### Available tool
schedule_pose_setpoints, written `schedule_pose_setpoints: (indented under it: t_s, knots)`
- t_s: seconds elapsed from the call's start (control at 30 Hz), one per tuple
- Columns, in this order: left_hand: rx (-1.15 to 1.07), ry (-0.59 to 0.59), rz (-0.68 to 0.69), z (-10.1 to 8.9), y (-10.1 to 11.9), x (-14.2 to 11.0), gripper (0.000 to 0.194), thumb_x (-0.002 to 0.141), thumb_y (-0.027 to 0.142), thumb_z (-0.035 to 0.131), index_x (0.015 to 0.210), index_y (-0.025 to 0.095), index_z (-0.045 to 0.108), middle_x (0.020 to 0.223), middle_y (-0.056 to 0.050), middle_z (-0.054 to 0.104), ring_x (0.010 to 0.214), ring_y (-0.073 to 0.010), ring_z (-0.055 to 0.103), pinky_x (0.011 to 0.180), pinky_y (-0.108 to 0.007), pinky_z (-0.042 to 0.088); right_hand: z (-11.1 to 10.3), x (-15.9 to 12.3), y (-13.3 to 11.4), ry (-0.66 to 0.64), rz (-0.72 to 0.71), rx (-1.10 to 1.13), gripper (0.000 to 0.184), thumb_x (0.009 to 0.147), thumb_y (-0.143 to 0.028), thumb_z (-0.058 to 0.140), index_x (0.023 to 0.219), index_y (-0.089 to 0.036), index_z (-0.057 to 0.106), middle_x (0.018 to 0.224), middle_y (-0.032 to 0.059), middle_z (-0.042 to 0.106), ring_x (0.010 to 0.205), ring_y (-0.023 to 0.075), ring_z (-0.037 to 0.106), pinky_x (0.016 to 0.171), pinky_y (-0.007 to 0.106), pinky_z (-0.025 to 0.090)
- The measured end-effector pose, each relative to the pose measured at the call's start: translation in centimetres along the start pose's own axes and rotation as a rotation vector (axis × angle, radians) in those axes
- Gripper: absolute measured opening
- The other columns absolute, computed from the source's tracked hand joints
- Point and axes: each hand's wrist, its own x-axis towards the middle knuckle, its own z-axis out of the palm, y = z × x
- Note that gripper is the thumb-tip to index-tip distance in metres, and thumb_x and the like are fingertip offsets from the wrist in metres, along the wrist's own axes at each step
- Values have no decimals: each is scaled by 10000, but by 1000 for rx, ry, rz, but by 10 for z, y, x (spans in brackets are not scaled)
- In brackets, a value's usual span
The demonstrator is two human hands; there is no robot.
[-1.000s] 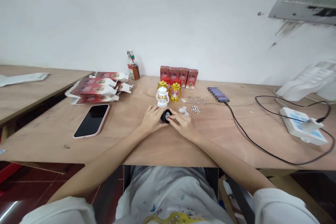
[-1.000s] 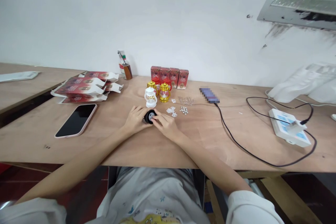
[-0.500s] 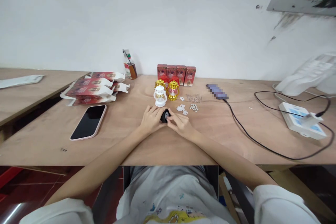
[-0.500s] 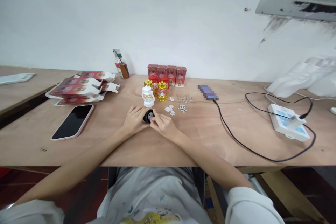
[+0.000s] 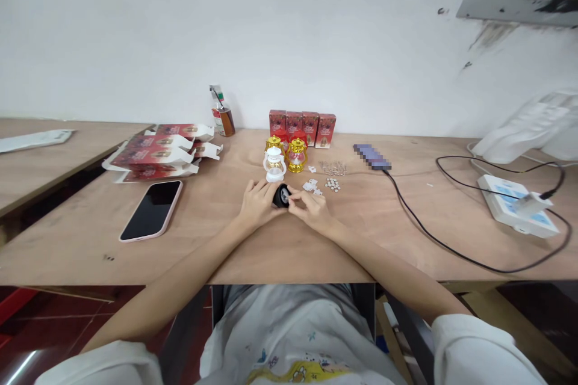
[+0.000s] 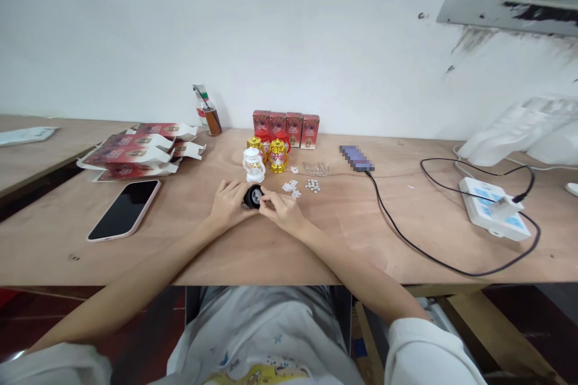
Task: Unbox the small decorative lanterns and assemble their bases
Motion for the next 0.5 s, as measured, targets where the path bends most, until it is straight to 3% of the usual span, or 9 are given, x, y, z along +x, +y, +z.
schedule_pose_setpoints:
  t_s: [0.3,0.4,0.5]
  knots:
    - [5,11,-72,-3,-10,2,454,770,472,582,1065,128,570,902,-122,693,811,-258,604,707,-363,336,-8,2,13,-14,109,-40,139,860,-213,496,801,-203,622,873,26,744,699,121,697,619,212,529]
    - [21,20,-113,-2,-15,1,456,755,466,600,1058,126,572,899,-124,694,821,-269,606,690,-361,324,-14,3,30,-74,191,-269,147,846,-230,522,751,-194,627,714,22,727,587,125,654,535,215,450]
    - [7,20,-139,-1,-17,1,453,748,453,607,1066,133,563,912,-116,696,838,-270,607,694,-360,321,-19,4,45,-231,300,-512,148,816,-257,573,705,-178,629,676,54,700,610,161,634,541,243,401]
